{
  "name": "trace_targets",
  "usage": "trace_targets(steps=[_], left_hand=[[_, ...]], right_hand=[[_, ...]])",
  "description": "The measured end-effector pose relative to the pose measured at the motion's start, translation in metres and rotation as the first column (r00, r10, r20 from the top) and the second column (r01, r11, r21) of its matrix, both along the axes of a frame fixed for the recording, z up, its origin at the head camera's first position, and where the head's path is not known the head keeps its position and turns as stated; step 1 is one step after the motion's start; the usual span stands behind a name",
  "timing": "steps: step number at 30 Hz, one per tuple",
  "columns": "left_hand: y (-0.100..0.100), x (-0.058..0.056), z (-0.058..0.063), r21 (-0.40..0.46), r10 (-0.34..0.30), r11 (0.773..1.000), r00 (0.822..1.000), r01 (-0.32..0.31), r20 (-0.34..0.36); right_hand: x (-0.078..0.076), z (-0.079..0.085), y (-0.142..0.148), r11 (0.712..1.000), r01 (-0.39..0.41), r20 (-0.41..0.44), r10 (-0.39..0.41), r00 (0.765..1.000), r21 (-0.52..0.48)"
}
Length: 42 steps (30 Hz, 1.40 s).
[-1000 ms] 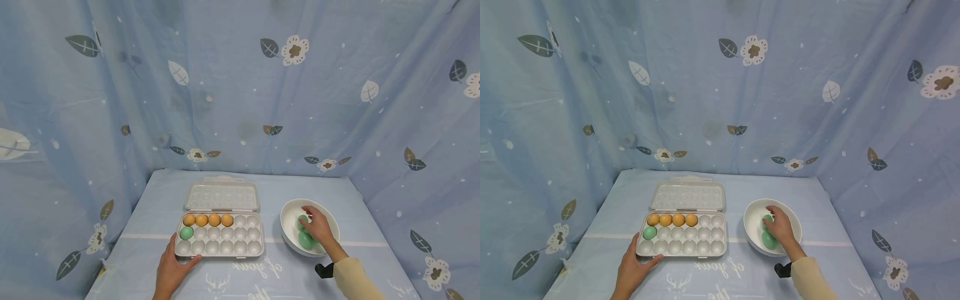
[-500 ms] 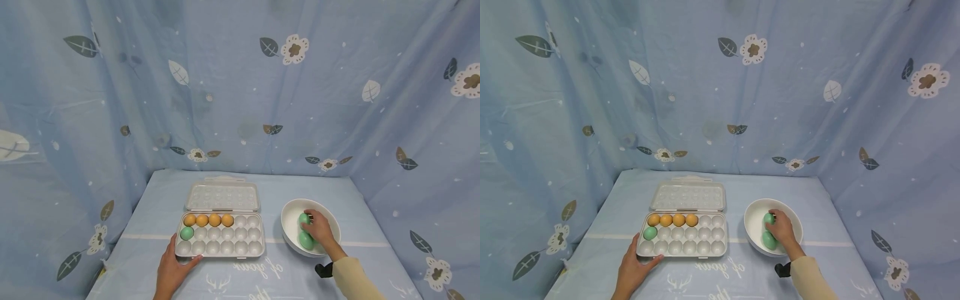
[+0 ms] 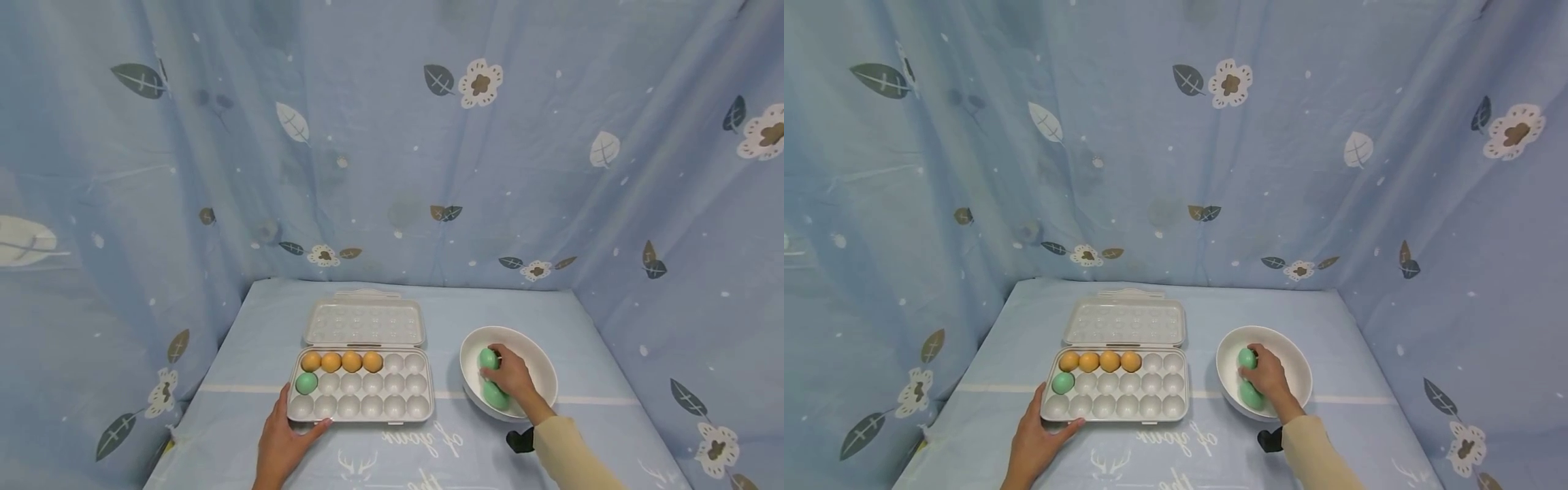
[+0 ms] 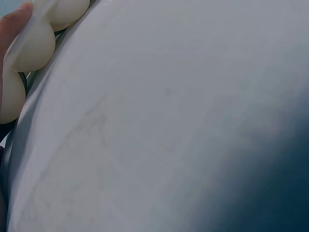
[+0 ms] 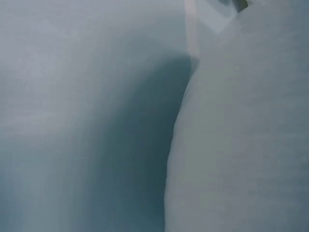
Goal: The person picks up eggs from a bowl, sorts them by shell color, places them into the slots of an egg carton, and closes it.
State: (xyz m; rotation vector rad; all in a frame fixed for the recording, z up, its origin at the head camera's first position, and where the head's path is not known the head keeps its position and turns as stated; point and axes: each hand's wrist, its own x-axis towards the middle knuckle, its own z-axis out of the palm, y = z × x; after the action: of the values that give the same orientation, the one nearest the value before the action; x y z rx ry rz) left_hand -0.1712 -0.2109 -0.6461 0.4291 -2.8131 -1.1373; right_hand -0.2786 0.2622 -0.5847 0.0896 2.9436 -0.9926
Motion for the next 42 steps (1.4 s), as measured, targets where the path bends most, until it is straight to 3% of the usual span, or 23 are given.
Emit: trace_targets(steps=[7,12,17,30,42], left_hand=[[0.001,0.000,-0.001,-0.007,-0.005,1.000,1.000,0.005,0.013],[-0.001,-0.001,-0.003,-0.010,-0.004,1.000,1.000,0.004,-0.007],[-0.003,-0.002,-0.005,-0.005,-0.005,1.000,1.000,0.005,-0.018],[-0.003,-0.002,-0.009,0.007,-0.004,1.000,0.999,0.004,-0.038],[-0.003,-0.003,-0.012,0.002,-0.009,1.000,0.998,0.009,-0.055]], right_hand=[[0.004,0.000,-0.002,1.000,0.005,-0.035,-0.005,0.999,0.004],[0.003,0.009,-0.006,0.998,-0.027,-0.129,0.019,0.991,-0.056],[-0.002,0.022,-0.015,0.994,-0.054,-0.160,0.039,0.986,-0.092],[-0.004,0.047,-0.065,0.978,-0.143,-0.289,0.094,0.953,-0.151],[0.000,0.039,-0.122,0.958,-0.234,-0.330,0.170,0.928,-0.164]])
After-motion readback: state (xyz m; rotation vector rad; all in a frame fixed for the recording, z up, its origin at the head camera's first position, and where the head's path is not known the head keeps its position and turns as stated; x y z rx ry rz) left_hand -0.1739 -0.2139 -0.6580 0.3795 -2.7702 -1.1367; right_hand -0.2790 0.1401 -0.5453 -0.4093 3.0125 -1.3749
